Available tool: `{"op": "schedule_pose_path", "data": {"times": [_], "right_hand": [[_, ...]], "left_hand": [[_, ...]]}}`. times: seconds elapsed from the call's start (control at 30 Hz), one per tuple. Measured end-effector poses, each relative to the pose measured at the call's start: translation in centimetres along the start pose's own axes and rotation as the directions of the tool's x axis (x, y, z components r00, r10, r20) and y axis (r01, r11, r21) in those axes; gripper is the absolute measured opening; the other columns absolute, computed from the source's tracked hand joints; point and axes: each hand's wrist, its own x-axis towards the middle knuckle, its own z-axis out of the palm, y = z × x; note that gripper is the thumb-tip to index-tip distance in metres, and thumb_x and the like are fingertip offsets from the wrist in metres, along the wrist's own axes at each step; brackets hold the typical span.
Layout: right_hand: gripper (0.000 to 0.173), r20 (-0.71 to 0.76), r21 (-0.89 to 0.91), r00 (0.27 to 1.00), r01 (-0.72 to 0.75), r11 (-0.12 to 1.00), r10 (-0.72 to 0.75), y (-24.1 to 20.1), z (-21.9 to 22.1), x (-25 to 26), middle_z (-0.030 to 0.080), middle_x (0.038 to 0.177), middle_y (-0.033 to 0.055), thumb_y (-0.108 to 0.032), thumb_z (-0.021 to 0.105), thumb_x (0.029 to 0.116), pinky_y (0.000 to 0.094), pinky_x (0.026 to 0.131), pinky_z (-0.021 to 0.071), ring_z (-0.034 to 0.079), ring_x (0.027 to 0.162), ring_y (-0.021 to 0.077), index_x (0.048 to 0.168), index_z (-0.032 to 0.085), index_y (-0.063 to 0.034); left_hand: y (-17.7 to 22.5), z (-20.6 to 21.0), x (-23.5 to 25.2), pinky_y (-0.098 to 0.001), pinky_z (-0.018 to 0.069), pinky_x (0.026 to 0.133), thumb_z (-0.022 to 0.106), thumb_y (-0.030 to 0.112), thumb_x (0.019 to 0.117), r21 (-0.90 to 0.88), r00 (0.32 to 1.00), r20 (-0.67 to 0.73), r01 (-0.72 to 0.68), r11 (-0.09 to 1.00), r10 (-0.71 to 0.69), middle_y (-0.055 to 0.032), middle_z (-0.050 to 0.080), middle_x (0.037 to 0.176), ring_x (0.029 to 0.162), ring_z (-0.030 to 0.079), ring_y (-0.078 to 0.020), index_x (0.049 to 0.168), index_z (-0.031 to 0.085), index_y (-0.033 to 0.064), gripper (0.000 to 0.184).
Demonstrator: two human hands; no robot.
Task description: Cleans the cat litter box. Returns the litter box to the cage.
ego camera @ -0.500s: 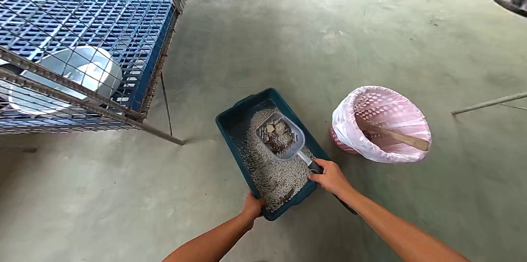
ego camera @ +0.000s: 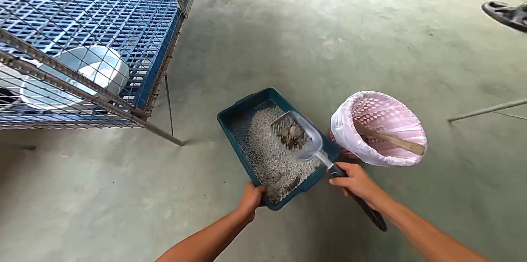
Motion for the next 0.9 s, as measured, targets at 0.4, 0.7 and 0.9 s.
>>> {"op": "schedule_pose_path", "data": {"times": [0.4,0.7,0.9], "right_hand": [[0.045,-0.153,0.916,0.973,0.073,0.395,0.174,6.5,-9.7,-2.3,0.047,0.054,-0.0105,-0.028,0.015,0.1054,0.0131,0.039,0.038,0.045,0.041,-0.0017,0.093,0.057,-0.0164],[0.027,-0.142,0.696,0.99,0.084,0.713,0.023,5.1,-8.6,-4.9,0.058,0.057,-0.0075,-0.017,0.033,0.0916,0.0186,0.041,0.0469,0.054,0.043,0.0034,0.1,0.059,-0.018],[0.025,0.116,0.091,0.976,-0.193,0.977,0.182,2.1,-2.1,-5.9,0.059,0.074,0.0026,0.002,0.064,0.0961,0.0252,0.054,0.0533,0.059,0.054,0.01,0.12,0.057,0.0016]], "left_hand": [[1.1,0.0,0.0,-0.0346,0.0601,0.071,0.055,0.001,0.1002,-0.004,0.996,0.078,-0.032,0.999,0.032,-0.0185,0.065,0.098,0.078,0.069,-0.0211,0.132,0.044,-0.006,0.034],[1.2,-5.8,8.8,-0.0614,0.0534,0.092,0.064,0.015,0.1004,0.198,0.974,-0.028,-0.214,0.957,0.223,-0.0329,0.047,0.146,0.122,0.058,-0.047,0.162,0.015,0.0059,0.08],[9.1,-8.5,13.0,-0.0539,0.0542,0.093,0.056,0.013,0.1051,0.195,0.968,-0.062,-0.227,0.954,0.243,-0.0297,0.043,0.15,0.123,0.059,-0.0408,0.162,0.012,0.009,0.072]]}}
